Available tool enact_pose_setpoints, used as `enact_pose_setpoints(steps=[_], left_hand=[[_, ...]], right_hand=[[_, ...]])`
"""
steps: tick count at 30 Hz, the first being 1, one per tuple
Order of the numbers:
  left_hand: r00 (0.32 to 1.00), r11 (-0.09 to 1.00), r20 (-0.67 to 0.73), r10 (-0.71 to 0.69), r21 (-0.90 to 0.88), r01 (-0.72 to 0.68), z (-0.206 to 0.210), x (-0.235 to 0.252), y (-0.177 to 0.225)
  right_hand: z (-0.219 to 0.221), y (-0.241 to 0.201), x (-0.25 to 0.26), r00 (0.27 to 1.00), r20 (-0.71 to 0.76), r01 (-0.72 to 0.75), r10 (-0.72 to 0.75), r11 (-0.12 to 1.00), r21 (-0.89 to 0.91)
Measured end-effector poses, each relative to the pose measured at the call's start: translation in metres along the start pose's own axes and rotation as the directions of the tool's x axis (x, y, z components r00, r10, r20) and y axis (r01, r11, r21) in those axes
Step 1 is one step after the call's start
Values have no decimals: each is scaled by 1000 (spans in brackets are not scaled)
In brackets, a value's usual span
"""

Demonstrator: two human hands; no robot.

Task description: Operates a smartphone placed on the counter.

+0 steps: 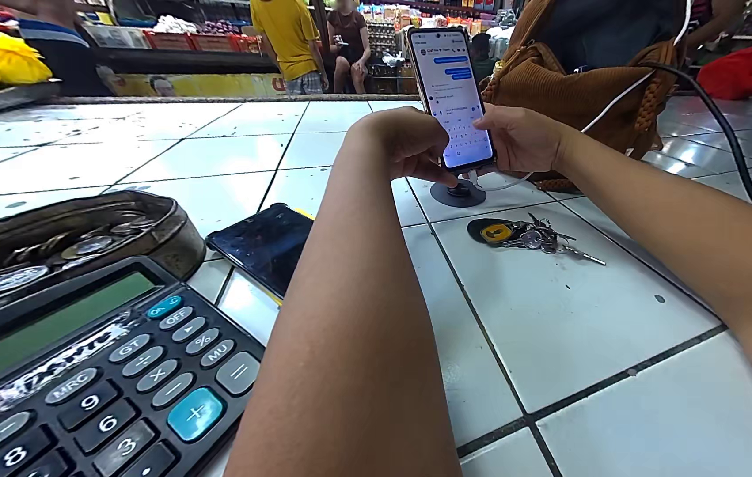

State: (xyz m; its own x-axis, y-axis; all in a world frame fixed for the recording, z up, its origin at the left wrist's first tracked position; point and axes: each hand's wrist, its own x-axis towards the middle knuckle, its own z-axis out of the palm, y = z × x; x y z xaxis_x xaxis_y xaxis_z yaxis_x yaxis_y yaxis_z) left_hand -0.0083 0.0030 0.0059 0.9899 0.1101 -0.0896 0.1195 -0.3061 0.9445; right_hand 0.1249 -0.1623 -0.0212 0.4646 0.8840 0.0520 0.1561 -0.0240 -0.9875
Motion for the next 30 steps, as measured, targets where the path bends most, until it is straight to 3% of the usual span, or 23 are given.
enact_pose_setpoints(steps=[8,22,30], left_hand=[[1000,1000,-6,-9,-23,9,0,-2,1],[998,998,-47,-32,-62,29,2,-2,3],[1000,1000,-14,-7,-15,6,1,0,1]], right_hand=[[0,0,0,1000,15,16,-16,1000,-18],[10,-2,-1,996,-86,17,-22,998,-65],[7,-1,4,988,-152,-12,19,999,52]])
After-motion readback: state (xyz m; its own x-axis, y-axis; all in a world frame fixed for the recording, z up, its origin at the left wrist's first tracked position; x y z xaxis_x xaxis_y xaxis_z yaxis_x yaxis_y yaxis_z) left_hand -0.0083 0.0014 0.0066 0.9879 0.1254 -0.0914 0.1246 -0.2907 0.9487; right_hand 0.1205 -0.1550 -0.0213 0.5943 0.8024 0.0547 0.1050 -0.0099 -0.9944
